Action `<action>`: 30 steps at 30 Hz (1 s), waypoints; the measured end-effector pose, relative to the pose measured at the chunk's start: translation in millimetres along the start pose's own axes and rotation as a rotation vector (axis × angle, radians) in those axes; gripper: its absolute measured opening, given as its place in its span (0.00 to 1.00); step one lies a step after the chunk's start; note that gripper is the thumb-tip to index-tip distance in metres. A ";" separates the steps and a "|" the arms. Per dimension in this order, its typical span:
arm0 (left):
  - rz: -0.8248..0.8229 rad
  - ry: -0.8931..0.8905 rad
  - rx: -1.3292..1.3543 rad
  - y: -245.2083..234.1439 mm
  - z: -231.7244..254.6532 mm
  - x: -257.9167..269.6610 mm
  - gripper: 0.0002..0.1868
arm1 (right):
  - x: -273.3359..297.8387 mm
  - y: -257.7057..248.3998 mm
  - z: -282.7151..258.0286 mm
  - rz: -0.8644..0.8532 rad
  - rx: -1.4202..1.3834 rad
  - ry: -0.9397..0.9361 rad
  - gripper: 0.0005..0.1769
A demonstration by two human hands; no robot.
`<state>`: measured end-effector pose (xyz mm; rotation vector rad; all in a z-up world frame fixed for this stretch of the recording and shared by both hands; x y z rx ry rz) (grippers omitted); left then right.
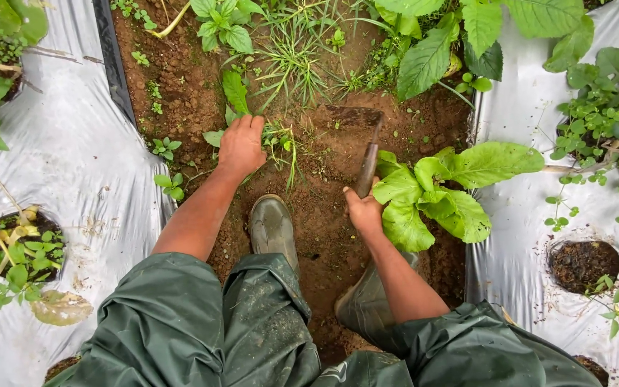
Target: The person uses a hoe to loosen soil and remove weeds from a garden bed covered with plastic mulch. They pull the weeds by hand and discard them, then proceed to pull weeds from around the base of green onion plants.
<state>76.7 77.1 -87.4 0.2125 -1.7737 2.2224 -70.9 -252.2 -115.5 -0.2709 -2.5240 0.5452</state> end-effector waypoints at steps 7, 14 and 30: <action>-0.150 0.173 0.130 -95.7 108.1 18.9 0.30 | -10.8 -11.7 8.2 -0.003 -0.481 0.420 0.21; -0.439 0.500 -0.255 -16.8 174.7 31.6 0.35 | -10.4 10.0 1.6 -0.111 -0.745 0.504 0.15; -0.188 -0.313 -0.020 -92.4 27.7 4.4 0.55 | -3.3 31.2 -68.3 -0.218 -0.711 0.386 0.16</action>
Point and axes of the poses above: each hand's wrist, its own x-axis away from the middle knuckle, its own y-axis out of the palm, z = x × y, the point moved 8 cm from there along -x, towards the middle knuckle, and after that the axes turned 2 degrees about -y, right-handed, at the moved point
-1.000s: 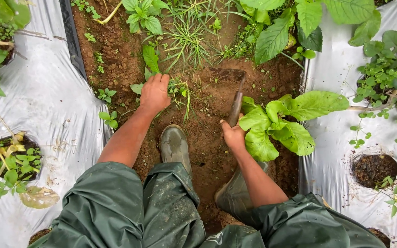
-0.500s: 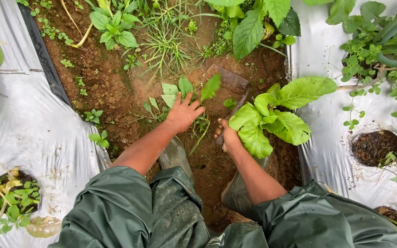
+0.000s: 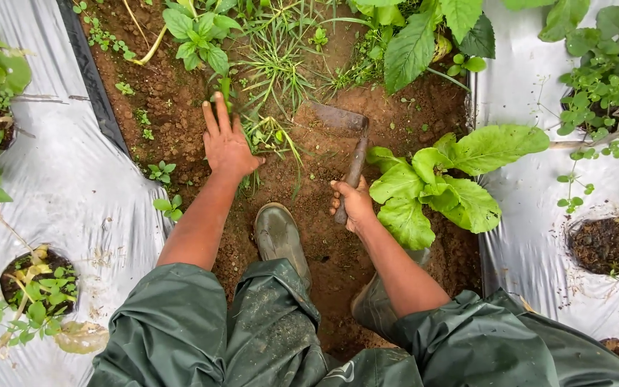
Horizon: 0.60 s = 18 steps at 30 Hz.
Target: The person uses a hoe to loosen soil and remove weeds from a garden bed covered with plastic mulch. They pull the weeds by hand and discard them, then proceed to pull weeds from around the base of green onion plants.
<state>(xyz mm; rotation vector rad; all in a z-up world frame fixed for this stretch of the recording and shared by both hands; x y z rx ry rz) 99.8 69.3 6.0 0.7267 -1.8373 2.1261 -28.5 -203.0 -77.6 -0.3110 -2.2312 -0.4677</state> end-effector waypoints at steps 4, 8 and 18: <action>0.042 0.115 -0.285 49.5 -8.8 -18.8 0.45 | 12.0 2.8 -8.4 0.040 0.058 -0.053 0.16; 0.240 0.293 -0.011 70.4 -18.5 -28.0 0.20 | 21.6 10.6 -12.5 0.019 0.148 -0.109 0.14; 0.389 0.666 0.150 57.5 83.4 -18.7 0.30 | 49.6 39.4 -21.7 -0.132 0.257 -0.180 0.12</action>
Point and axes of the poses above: each hand's wrist, its own x-axis away from the middle knuckle, its own y-axis out of the palm, z = x × y, the point moved 8 cm from there along -x, towards the middle knuckle, and after that the axes turned 2 degrees about -y, right-handed, at the moved point
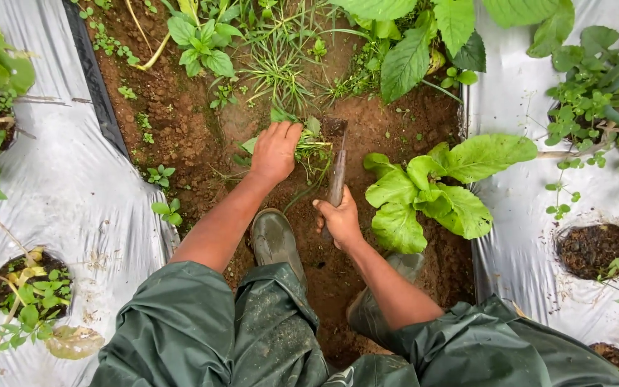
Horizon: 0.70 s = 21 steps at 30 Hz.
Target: The person uses a hoe to loosen soil and remove weeds from a garden bed covered with plastic mulch. They pull the weeds by hand and discard them, then proceed to pull weeds from around the base of green onion plants.
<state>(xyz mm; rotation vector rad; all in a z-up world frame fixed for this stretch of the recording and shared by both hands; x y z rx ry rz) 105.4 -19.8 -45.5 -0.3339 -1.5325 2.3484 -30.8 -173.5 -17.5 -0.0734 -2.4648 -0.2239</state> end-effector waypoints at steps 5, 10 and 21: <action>0.033 0.016 -0.016 -6.9 10.4 4.1 0.25 | 4.7 3.0 -10.1 -0.005 -0.169 -0.015 0.15; -0.229 0.049 0.003 33.1 17.0 34.8 0.18 | -13.1 -2.5 -18.9 0.039 -0.276 -0.071 0.15; 0.142 0.150 -0.018 -46.9 39.2 -12.6 0.27 | 0.1 -3.7 -1.3 0.111 -0.178 0.018 0.18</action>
Point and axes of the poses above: each hand's wrist, its own x-axis away from the middle knuckle, its own y-axis out of the palm, z = x × y, the point moved 8 cm from there along -x, towards the middle knuckle, and after that the axes turned 2 degrees about -y, right-handed, at the moved point
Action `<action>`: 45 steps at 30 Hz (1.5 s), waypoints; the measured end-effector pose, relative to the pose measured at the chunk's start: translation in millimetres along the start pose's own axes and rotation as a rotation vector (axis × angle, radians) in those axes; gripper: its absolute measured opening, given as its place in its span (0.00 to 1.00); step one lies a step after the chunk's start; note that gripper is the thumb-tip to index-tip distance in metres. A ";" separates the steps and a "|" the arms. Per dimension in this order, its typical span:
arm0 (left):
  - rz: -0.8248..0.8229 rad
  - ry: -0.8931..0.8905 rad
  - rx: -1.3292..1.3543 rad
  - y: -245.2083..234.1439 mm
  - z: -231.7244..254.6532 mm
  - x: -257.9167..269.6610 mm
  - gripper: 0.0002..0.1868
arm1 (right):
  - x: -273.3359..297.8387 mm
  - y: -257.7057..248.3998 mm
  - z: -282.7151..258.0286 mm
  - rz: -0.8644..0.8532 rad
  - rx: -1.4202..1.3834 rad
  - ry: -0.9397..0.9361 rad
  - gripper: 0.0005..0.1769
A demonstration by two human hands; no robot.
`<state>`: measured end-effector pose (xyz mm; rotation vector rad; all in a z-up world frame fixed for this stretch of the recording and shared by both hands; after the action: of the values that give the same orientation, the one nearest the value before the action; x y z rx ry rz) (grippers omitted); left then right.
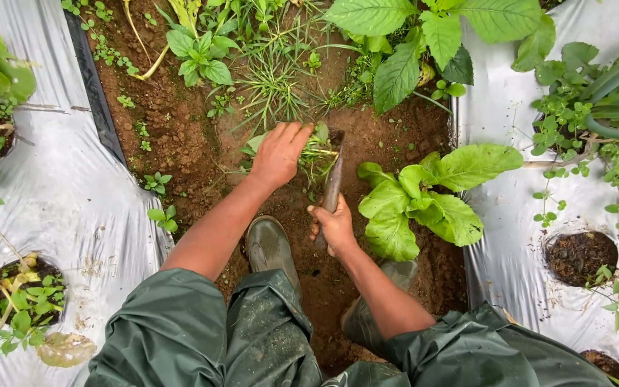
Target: The person uses a hoe to loosen soil and remove weeds from a garden bed covered with plastic mulch. They pull the weeds by hand and discard them, then proceed to pull weeds from around the base of green onion plants.
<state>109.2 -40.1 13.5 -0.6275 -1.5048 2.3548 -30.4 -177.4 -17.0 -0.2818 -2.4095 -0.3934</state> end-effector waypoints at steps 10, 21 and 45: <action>-0.224 -0.054 -0.245 65.3 -62.6 86.2 0.15 | -15.9 -9.5 3.2 0.129 -0.089 -0.010 0.16; 0.055 0.155 -0.245 -13.3 -15.6 25.8 0.16 | -5.2 10.3 27.2 -0.035 -0.048 0.054 0.15; -0.488 0.111 -0.197 54.4 -52.7 102.0 0.15 | -55.3 -36.9 56.8 0.243 -0.289 0.097 0.16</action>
<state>47.0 24.5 -76.4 -0.3700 -1.6306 1.7963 -33.3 -197.2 -102.1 -0.6609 -2.1884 -0.6273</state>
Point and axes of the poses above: each hand's wrist, its own x-axis away from the middle knuckle, its own y-axis out of the palm, z = x × y, the point moved 8 cm from there along -x, towards the middle knuckle, and after that the axes turned 2 degrees about -y, right-handed, at the moved point
